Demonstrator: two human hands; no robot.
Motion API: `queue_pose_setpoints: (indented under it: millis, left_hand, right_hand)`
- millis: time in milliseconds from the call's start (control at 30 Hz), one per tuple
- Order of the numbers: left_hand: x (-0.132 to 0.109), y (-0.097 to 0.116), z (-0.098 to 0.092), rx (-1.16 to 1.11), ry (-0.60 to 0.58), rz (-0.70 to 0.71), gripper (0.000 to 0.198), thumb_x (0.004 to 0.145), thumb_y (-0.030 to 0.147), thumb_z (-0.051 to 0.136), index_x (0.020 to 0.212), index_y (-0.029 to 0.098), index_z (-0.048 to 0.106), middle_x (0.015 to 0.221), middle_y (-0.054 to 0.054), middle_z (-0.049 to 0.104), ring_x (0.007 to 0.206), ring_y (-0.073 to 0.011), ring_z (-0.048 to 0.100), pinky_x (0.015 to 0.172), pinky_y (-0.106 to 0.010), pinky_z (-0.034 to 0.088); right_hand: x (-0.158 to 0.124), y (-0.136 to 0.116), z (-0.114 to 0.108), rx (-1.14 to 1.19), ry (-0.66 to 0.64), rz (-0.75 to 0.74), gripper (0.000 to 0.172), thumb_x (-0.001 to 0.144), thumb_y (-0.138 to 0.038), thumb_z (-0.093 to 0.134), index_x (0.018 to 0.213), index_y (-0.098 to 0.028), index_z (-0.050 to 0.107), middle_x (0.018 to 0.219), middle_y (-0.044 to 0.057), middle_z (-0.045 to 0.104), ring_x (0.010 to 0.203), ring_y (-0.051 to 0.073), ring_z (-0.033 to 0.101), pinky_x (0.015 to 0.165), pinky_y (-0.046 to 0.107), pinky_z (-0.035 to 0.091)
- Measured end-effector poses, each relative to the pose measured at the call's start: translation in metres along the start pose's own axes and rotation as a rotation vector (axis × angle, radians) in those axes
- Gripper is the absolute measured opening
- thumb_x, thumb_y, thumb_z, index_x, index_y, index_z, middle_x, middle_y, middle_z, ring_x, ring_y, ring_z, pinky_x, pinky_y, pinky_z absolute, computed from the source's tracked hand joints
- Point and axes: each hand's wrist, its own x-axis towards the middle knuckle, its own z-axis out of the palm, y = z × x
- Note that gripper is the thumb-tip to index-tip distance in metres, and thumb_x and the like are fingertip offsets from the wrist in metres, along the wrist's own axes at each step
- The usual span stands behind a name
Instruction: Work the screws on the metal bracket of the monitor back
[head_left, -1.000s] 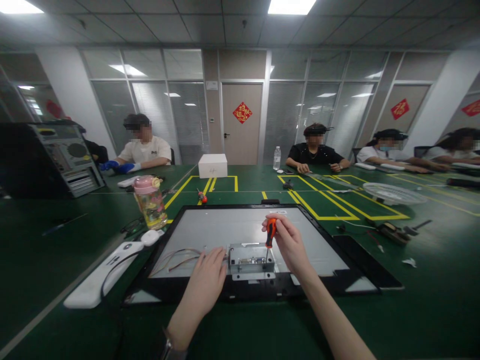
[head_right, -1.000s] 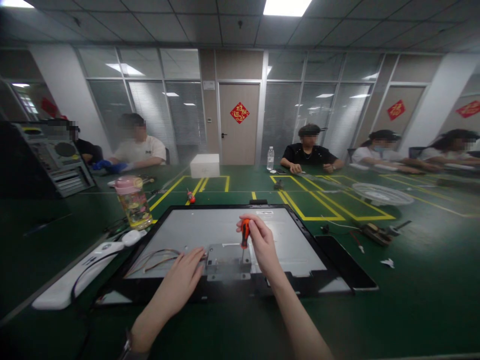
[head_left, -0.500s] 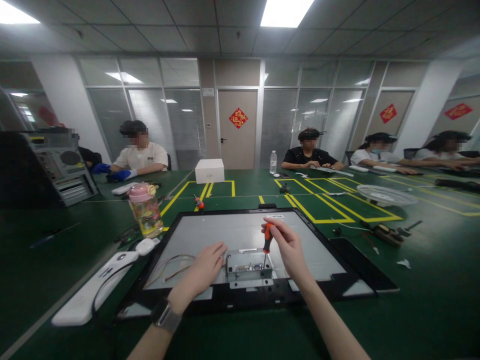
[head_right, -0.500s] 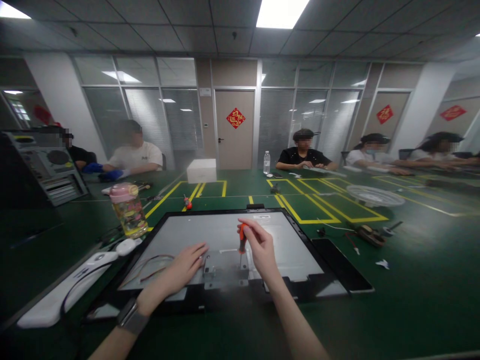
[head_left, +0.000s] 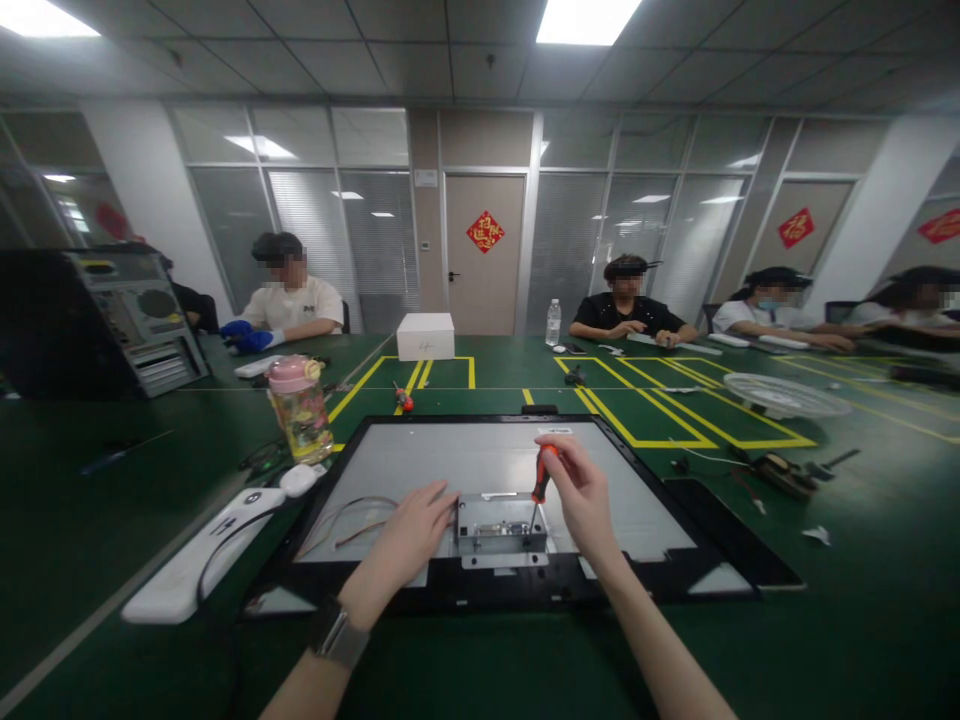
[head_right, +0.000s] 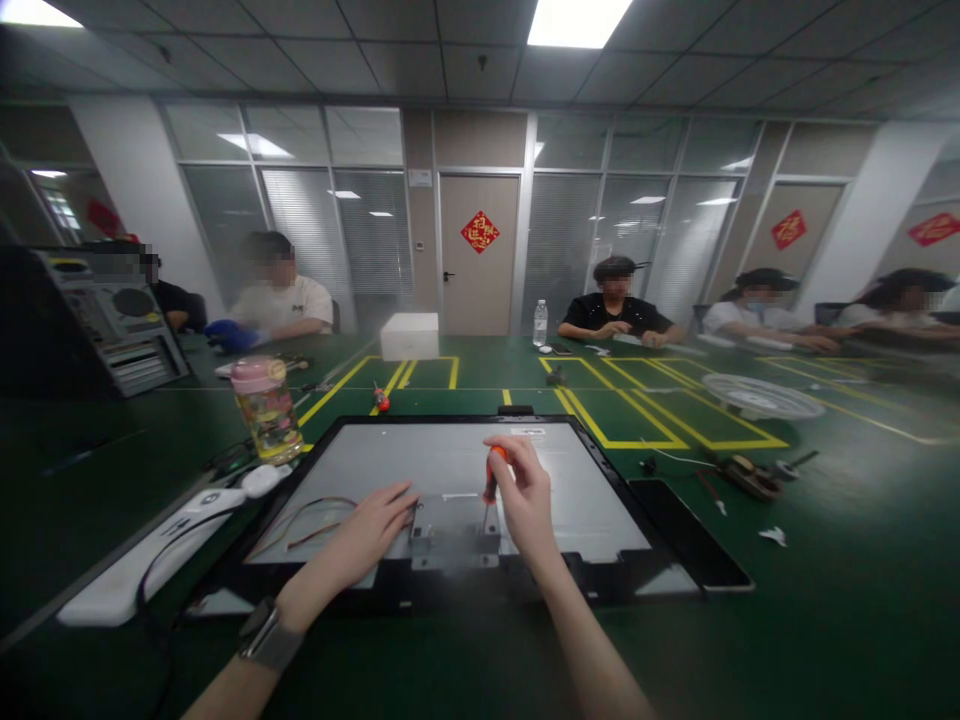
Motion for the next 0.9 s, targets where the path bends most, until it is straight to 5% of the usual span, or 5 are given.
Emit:
queue_pose_setpoints:
  millis: [167, 333, 500, 767, 900]
  left_hand:
    - [0.0003, 0.0003, 0.0016, 0.015, -0.02, -0.007, 0.038, 0.102, 0.022, 0.041, 0.136, 0.022, 0.058, 0.148, -0.012, 0.053, 0.133, -0.0265, 0.052, 0.113, -0.047, 0.039]
    - [0.0002, -0.0019, 0.0065, 0.009, 0.013, 0.0, 0.039, 0.101, 0.021, 0.041, 0.135, 0.022, 0.058, 0.147, -0.011, 0.053, 0.132, -0.0259, 0.053, 0.113, -0.047, 0.039]
    - [-0.0002, -0.0015, 0.005, 0.006, 0.002, -0.003, 0.039, 0.101, 0.021, 0.041, 0.136, 0.022, 0.058, 0.147, -0.011, 0.053, 0.134, -0.0263, 0.052, 0.114, -0.047, 0.038]
    - [0.0006, -0.0007, 0.0039, -0.003, -0.002, -0.001, 0.039, 0.101, 0.022, 0.041, 0.136, 0.022, 0.058, 0.148, -0.012, 0.052, 0.134, -0.0266, 0.052, 0.113, -0.048, 0.038]
    - [0.0003, -0.0028, 0.0067, 0.007, -0.002, 0.0, 0.039, 0.101, 0.022, 0.041, 0.136, 0.022, 0.058, 0.147, -0.011, 0.053, 0.134, -0.0261, 0.052, 0.114, -0.048, 0.038]
  right_hand:
    - [-0.0003, 0.0051, -0.0021, 0.177, -0.082, 0.12, 0.027, 0.093, -0.045, 0.06, 0.104, -0.024, 0.074, 0.088, 0.005, 0.07, 0.083, 0.021, 0.067, 0.085, 0.04, 0.054]
    - [-0.0006, 0.0075, -0.0029, 0.175, -0.066, 0.147, 0.019, 0.085, -0.042, 0.071, 0.091, -0.025, 0.075, 0.083, 0.003, 0.069, 0.076, 0.019, 0.065, 0.069, 0.032, 0.055]
    - [0.0008, 0.0085, -0.0036, 0.22, -0.113, 0.189, 0.032, 0.092, -0.048, 0.061, 0.106, -0.022, 0.073, 0.088, 0.007, 0.074, 0.082, 0.022, 0.069, 0.073, 0.036, 0.055]
    - [0.0005, 0.0019, 0.0003, -0.001, 0.011, -0.02, 0.014, 0.078, -0.034, 0.077, 0.089, -0.025, 0.075, 0.086, 0.004, 0.064, 0.08, 0.02, 0.062, 0.073, 0.034, 0.052]
    - [-0.0011, 0.0006, -0.0009, -0.041, -0.027, -0.043, 0.02, 0.091, -0.035, 0.06, 0.098, -0.025, 0.075, 0.097, 0.007, 0.067, 0.09, 0.023, 0.064, 0.082, 0.038, 0.05]
